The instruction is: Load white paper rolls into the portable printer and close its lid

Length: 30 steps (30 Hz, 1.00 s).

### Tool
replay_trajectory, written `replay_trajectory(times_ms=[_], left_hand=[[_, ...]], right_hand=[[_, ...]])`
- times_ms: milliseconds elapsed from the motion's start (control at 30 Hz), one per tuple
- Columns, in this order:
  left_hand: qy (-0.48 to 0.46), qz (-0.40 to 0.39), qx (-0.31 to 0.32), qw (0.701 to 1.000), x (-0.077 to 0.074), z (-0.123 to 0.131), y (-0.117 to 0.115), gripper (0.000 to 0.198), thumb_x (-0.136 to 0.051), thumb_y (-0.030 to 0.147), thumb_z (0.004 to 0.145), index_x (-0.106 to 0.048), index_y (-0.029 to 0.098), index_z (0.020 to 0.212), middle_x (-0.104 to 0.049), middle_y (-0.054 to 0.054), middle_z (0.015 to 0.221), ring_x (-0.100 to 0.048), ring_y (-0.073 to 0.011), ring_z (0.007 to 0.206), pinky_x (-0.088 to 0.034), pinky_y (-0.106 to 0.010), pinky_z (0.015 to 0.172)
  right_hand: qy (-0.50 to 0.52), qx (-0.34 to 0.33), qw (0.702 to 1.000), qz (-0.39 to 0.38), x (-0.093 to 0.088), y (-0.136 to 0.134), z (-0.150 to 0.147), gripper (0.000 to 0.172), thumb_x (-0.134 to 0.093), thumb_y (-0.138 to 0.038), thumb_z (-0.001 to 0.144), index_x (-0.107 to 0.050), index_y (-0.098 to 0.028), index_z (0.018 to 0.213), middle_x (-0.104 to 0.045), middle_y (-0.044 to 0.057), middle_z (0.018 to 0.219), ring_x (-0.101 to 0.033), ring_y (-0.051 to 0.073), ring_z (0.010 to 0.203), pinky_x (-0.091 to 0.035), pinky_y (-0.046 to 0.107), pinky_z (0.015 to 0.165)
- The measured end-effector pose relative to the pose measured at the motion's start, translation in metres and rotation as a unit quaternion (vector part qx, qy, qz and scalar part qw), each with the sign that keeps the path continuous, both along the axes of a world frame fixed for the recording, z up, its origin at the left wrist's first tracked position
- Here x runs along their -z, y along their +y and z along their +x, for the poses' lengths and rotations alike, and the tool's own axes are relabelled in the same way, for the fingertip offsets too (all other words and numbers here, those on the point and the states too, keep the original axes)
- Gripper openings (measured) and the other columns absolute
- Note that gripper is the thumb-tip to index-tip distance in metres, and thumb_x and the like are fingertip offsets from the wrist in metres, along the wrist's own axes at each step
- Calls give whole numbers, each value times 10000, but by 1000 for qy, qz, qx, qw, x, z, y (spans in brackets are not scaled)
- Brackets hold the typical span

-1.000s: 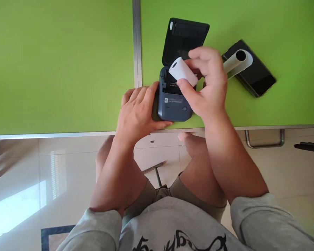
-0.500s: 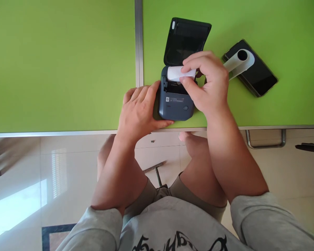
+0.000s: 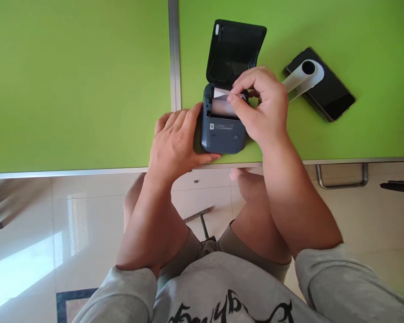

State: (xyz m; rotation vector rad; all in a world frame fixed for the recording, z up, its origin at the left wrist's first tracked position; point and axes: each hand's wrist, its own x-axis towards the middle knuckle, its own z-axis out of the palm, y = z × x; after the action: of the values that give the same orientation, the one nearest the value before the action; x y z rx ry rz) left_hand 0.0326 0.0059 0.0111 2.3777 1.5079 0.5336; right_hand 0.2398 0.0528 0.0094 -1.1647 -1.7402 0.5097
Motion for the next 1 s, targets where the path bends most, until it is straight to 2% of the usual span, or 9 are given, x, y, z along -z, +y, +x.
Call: replay_trajectory(times_ms=[200, 300, 433, 567, 633, 700, 833, 900, 1000], left_hand=[[-3, 16, 7, 1000, 1, -1, -1, 1072, -665, 799, 733, -358, 151, 1530, -620, -162, 1364, -588, -348, 1250, -378, -475, 1115], [-4, 24, 16, 1000, 1, -1, -2, 1024, -664, 769, 765, -326, 219, 1560, -619, -133, 1370, -592, -330, 1237, -389, -462, 1095], [-3, 45, 37, 998, 2, -4, -2, 877, -669, 754, 781, -421, 337, 1512, -604, -88, 1395, -583, -325, 1239, -384, -460, 1077], [6, 48, 45, 998, 4, -5, -1, 810, -661, 766, 777, -497, 367, 1463, -601, -94, 1375, -582, -332, 1229, -379, -482, 1071], [11, 51, 53, 997, 4, -6, -1, 771, -633, 761, 802, -513, 367, 1453, -598, -108, 1365, -579, -335, 1230, -381, -494, 1068], [17, 57, 60, 996, 4, -6, -1, 735, -603, 752, 825, -526, 364, 1444, -592, -123, 1359, -573, -340, 1237, -380, -506, 1069], [21, 72, 73, 995, 5, -7, -2, 686, -543, 751, 852, -555, 356, 1412, -581, -144, 1349, -563, -346, 1251, -376, -522, 1074], [19, 75, 78, 994, 5, -7, -2, 653, -525, 741, 867, -569, 353, 1390, -574, -147, 1348, -558, -343, 1257, -374, -524, 1077], [21, 73, 84, 994, 5, -8, -2, 598, -544, 698, 888, -571, 355, 1376, -559, -145, 1359, -546, -337, 1270, -369, -522, 1088]], right_hand=[[17, -30, 999, 39, -1, -7, 2, 162, -671, -385, 870, -632, -244, 800, -639, 24, 924, -648, 215, 976, -566, 439, 927], [13, -62, 996, 59, -1, -15, 3, 128, -679, -366, 851, -656, -252, 796, -659, 31, 959, -645, 216, 975, -554, 444, 928], [-18, -96, 994, 57, -5, -24, 2, 155, -645, -395, 857, -657, -269, 769, -661, 49, 1024, -613, 247, 1051, -492, 493, 1019], [-38, -114, 992, 30, -9, -27, 2, 228, -612, -449, 868, -665, -263, 747, -642, 55, 1086, -580, 266, 1133, -455, 512, 1060], [-2, -123, 992, 13, -8, -26, 3, 233, -611, -471, 868, -679, -267, 779, -642, 50, 1100, -580, 262, 1149, -446, 495, 1076], [78, -112, 991, 8, -4, -23, 6, 225, -616, -494, 853, -688, -281, 855, -649, 43, 1082, -587, 251, 1137, -463, 454, 1049], [186, -15, 982, 7, 11, -10, 10, 289, -594, -486, 860, -615, -306, 1085, -625, 32, 1157, -573, 220, 1146, -454, 400, 1052], [185, 18, 982, -26, 17, -3, 10, 415, -598, -522, 847, -530, -298, 1189, -572, 48, 1300, -518, 224, 1286, -421, 405, 1122], [178, 16, 982, -67, 19, 3, 7, 666, -593, -672, 765, -382, -287, 1266, -474, 77, 1468, -384, 225, 1465, -367, 420, 1200]])
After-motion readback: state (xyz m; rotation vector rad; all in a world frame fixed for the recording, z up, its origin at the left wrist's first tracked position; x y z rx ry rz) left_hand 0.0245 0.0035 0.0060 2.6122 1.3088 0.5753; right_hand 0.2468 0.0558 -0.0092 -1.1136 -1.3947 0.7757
